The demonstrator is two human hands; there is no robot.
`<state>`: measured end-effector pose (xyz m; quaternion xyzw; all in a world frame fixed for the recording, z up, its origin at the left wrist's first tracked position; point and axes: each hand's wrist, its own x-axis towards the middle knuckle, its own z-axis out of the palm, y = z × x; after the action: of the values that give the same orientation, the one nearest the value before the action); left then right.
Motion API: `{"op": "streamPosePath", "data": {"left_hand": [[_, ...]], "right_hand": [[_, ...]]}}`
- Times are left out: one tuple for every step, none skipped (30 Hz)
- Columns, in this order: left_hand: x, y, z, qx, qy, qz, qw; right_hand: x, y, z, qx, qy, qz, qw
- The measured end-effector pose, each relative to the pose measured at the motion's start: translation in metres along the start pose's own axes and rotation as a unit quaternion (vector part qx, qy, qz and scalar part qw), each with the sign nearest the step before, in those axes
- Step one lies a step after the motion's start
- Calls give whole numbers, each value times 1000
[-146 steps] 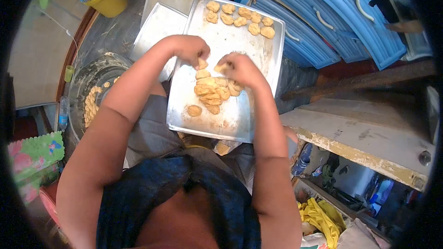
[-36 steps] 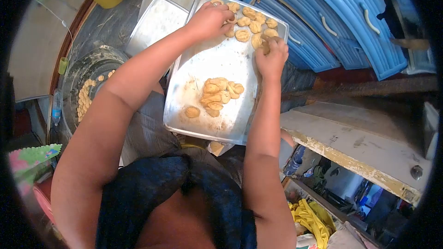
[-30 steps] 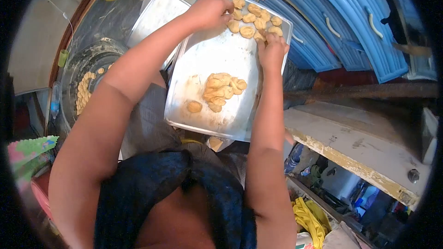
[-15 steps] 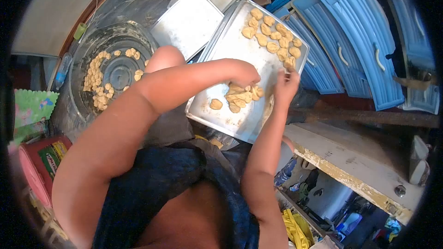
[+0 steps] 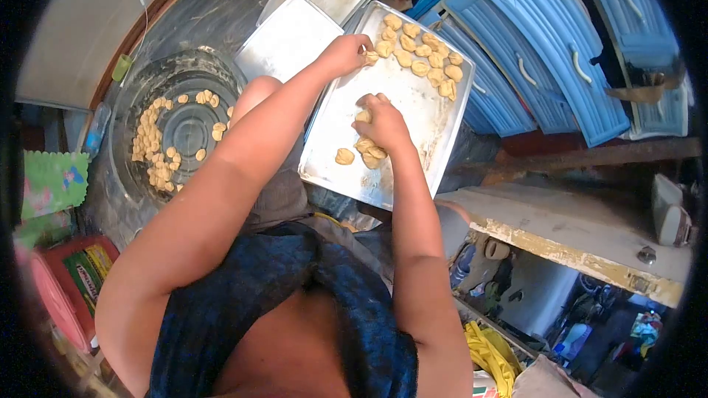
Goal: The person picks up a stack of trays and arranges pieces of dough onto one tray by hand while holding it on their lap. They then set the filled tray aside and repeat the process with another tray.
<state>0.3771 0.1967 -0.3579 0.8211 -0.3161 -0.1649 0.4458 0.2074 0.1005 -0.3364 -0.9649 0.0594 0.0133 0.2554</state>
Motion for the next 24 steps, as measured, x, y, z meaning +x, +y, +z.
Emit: {"op": "streamPosePath", "data": {"left_hand": [[3,0,3,8,1,-2,1000],[4,-1,5,10,1,2,1000],[3,-4,9,32,13,45,998],[2,-5,11,54,25,87,994],[3,-3,11,54,22,90,994],[3,-1,11,55,8,85,995],[3,1,13,57,-9,79,995],[3,1,16,56,-16,81,995],[5,1,18,57,-5,73,996],[5,2,18,58,8,67,996],[5,4,17,77,1,76,994],[5,5,15,79,0,81,994],[4,6,16,87,6,77,993],[4,9,16,93,11,73,993],[4,11,16,90,8,80,993],[2,16,13,97,-15,59,993],[1,19,10,103,-40,38,993],[0,22,8,101,-46,43,993],[-2,25,7,120,-34,60,990],[-3,27,9,139,-20,77,987],[-1,28,12,168,-21,83,982],[1,27,15,168,-24,88,981],[2,26,19,191,-23,118,974],[5,25,23,214,-19,148,965]], "right_hand": [[6,7,2,6,-10,2,1000],[14,14,4,11,-20,2,1000],[21,22,3,88,48,40,994],[27,4,-12,96,123,126,980],[34,6,-16,100,169,142,970],[44,11,-20,105,214,159,958],[54,19,-20,106,216,164,957],[61,28,-19,72,214,137,964],[61,37,-15,39,212,109,970],[57,37,-15,40,214,115,969],[55,37,-16,31,204,104,973],[56,37,-20,21,195,90,976],[45,33,-30,63,175,94,978],[28,41,-33,60,181,97,977],[9,54,-35,37,113,30,992],[-8,61,-35,14,43,-36,998],[-22,63,-33,12,46,-29,998],[-36,64,-31,4,8,-33,999],[-46,64,-29,-3,-30,-36,999],[-50,66,-28,-3,-27,-29,999],[-49,68,-29,63,-23,60,996],[-47,71,-30,128,-17,148,981],[-42,73,-31,205,25,203,957],[-33,80,-29,205,31,203,957]]}}
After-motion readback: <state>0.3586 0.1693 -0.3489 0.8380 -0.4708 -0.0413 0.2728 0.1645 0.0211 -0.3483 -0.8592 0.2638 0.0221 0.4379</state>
